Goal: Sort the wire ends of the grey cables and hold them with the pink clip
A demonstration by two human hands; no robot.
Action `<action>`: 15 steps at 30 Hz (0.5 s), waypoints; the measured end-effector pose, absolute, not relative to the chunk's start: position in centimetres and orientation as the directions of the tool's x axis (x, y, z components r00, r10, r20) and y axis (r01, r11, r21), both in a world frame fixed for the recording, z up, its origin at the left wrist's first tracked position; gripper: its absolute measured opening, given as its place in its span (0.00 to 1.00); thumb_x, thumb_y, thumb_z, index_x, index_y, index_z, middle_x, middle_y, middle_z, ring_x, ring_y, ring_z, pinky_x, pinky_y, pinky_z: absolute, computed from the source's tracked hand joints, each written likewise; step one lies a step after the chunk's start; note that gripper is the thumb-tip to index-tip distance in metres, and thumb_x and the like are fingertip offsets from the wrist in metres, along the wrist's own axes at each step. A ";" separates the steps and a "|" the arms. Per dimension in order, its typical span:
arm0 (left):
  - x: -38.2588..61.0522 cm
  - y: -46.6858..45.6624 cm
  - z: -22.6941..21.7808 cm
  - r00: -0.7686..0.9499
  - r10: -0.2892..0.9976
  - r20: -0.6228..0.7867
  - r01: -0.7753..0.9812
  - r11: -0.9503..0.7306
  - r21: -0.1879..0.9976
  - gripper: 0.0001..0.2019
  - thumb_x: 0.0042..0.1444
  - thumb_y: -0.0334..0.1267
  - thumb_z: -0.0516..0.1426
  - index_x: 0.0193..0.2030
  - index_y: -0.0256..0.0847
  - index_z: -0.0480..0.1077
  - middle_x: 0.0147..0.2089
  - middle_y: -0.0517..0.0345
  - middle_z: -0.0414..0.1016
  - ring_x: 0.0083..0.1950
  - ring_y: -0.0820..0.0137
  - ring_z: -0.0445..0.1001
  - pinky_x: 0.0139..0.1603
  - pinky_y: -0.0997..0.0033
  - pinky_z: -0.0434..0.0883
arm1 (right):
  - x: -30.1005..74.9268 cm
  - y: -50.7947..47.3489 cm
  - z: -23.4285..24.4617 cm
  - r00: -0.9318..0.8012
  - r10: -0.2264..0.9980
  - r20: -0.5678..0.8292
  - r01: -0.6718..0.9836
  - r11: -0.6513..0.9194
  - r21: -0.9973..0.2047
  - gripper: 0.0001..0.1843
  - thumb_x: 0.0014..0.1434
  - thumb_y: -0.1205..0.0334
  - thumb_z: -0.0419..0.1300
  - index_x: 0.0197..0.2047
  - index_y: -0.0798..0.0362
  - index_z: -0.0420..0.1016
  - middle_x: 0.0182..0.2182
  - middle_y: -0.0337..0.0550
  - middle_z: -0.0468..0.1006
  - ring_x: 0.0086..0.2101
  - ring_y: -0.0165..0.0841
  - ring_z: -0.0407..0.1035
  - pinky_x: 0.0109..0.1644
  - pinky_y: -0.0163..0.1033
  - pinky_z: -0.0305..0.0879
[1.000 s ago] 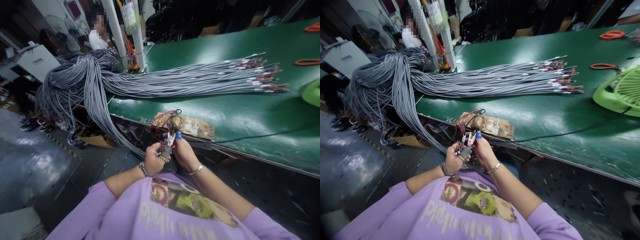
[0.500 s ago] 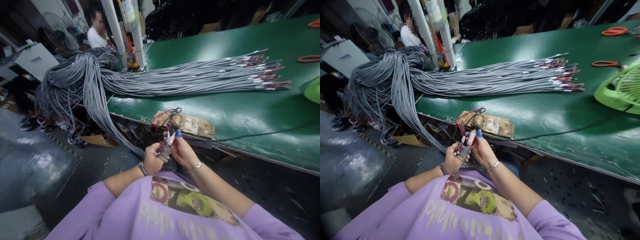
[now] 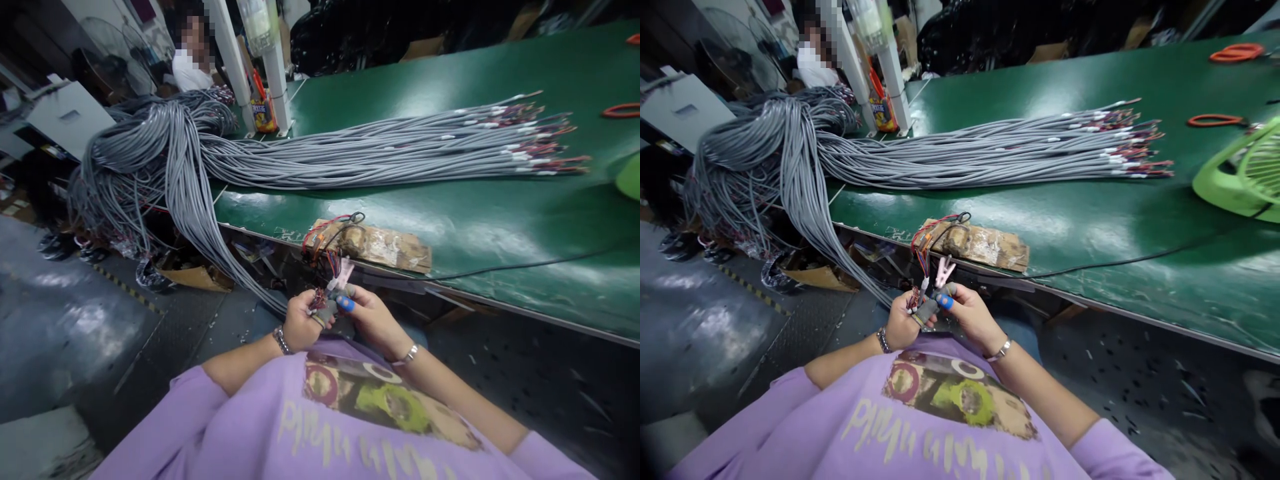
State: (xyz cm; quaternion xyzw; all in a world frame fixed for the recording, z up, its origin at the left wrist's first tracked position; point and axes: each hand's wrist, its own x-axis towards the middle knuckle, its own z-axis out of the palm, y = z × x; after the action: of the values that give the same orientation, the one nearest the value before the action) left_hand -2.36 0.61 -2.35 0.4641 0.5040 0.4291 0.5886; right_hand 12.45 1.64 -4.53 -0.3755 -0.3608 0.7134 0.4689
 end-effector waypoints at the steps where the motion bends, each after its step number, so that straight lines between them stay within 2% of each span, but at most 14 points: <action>1: -2.4 0.6 -2.3 0.147 0.962 -0.228 -0.036 0.236 0.971 0.21 0.38 0.52 0.69 0.25 0.38 0.68 0.18 0.61 0.72 0.18 0.76 0.69 0.21 0.76 0.69 | 12.4 1.7 -4.2 -0.292 0.936 -0.197 -0.382 -0.303 -0.873 0.21 0.44 0.45 0.73 0.28 0.52 0.74 0.21 0.36 0.72 0.23 0.29 0.64 0.28 0.36 0.62; 6: -2.4 0.7 -1.9 0.262 0.895 -0.361 -0.018 0.379 0.925 0.26 0.33 0.57 0.70 0.25 0.37 0.68 0.19 0.60 0.72 0.18 0.74 0.69 0.19 0.75 0.69 | 12.5 2.3 -2.9 -0.428 0.880 -0.206 -0.287 -0.348 -0.893 0.24 0.42 0.41 0.71 0.29 0.52 0.74 0.19 0.36 0.74 0.18 0.30 0.65 0.24 0.37 0.62; 10: -2.4 0.6 -1.8 0.214 0.904 -0.370 -0.045 0.387 0.921 0.28 0.34 0.62 0.68 0.25 0.37 0.68 0.18 0.60 0.71 0.17 0.74 0.69 0.19 0.75 0.69 | 12.6 2.7 -2.7 -0.382 0.887 -0.260 -0.254 -0.372 -0.893 0.24 0.40 0.43 0.73 0.25 0.53 0.71 0.19 0.37 0.74 0.20 0.30 0.65 0.26 0.37 0.62; 15: -2.3 0.5 -1.8 0.147 0.921 -0.361 -0.093 0.376 0.922 0.31 0.33 0.66 0.66 0.25 0.37 0.68 0.18 0.59 0.72 0.17 0.74 0.69 0.19 0.74 0.69 | 12.6 2.4 -3.0 -0.356 0.897 -0.263 -0.301 -0.377 -0.876 0.27 0.37 0.40 0.74 0.21 0.53 0.67 0.17 0.36 0.71 0.20 0.28 0.61 0.27 0.37 0.59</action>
State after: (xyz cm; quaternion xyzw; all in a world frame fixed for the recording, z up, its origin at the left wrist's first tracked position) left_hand -2.34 0.51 -1.78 0.3968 0.5215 0.3933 0.6449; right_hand 12.59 2.42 -2.97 -0.3927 -0.3794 0.7308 0.4095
